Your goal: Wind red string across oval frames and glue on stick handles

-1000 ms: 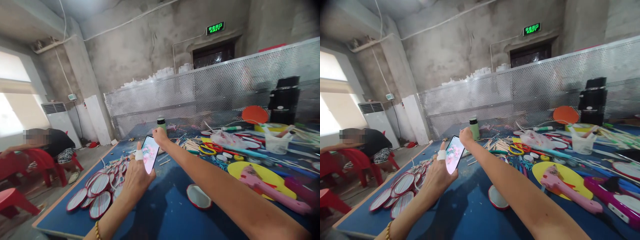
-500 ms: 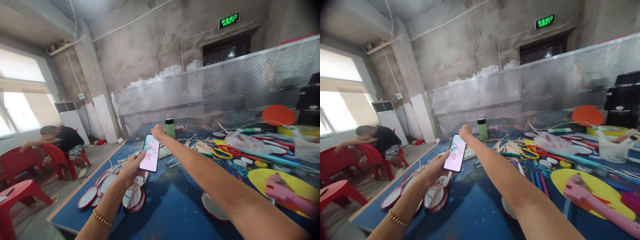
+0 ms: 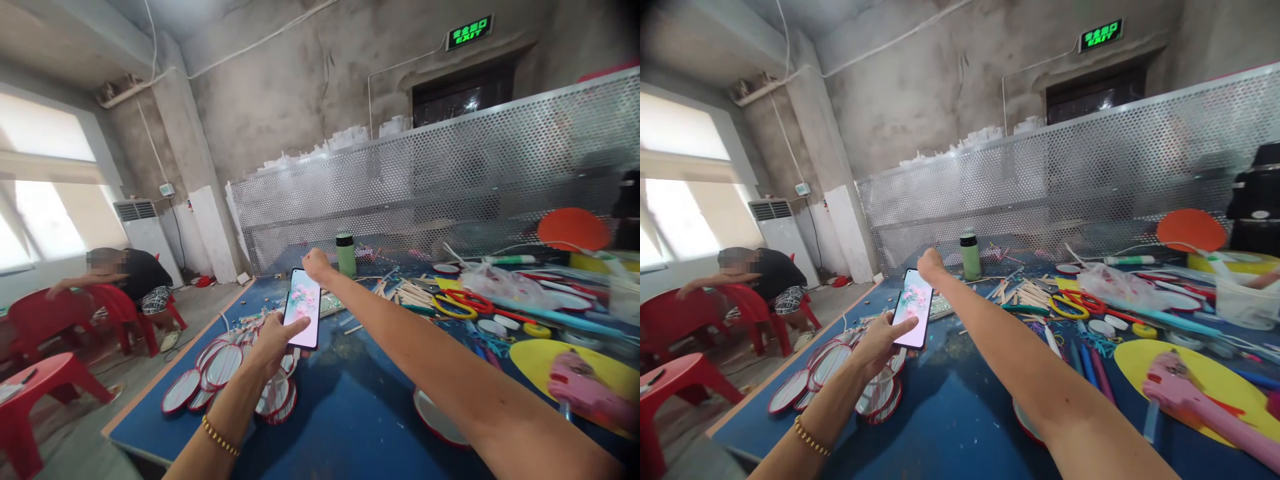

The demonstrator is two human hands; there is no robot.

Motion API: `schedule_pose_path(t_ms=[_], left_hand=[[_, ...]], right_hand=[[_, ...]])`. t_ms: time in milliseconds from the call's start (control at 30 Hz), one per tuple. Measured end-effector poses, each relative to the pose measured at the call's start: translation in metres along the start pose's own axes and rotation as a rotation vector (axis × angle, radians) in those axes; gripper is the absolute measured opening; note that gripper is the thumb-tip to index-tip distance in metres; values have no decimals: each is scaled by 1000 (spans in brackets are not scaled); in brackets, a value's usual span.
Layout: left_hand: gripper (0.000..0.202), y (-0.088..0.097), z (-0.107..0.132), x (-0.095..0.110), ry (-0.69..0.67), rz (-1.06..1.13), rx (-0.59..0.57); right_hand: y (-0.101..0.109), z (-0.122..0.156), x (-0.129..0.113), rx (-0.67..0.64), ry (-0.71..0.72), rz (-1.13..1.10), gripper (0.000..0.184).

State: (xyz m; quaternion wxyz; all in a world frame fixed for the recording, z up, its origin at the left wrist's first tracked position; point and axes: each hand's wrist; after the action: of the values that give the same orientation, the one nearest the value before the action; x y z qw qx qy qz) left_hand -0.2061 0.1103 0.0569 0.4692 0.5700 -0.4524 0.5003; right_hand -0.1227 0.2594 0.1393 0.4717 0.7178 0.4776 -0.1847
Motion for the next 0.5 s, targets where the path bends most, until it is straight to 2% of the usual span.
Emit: schedule_pose_path(t_ms=[200, 500], left_hand=[[49, -3, 4, 3, 19, 1, 21], [46, -6, 5, 7, 3, 12, 35]], right_hand=[[3, 3, -8, -67, -56, 10, 33], [8, 2, -13, -82, -81, -7, 35]])
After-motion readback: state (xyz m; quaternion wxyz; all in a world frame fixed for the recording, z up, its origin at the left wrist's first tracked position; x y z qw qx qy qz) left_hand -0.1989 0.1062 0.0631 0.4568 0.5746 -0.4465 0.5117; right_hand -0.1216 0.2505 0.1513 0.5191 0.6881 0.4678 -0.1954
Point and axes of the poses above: each hand's wrist, its own z-axis away from the middle knuckle, its own y-axis out of the back of the hand, x = y × z, and after that the axes turned 10 degrees about -z, right-handed
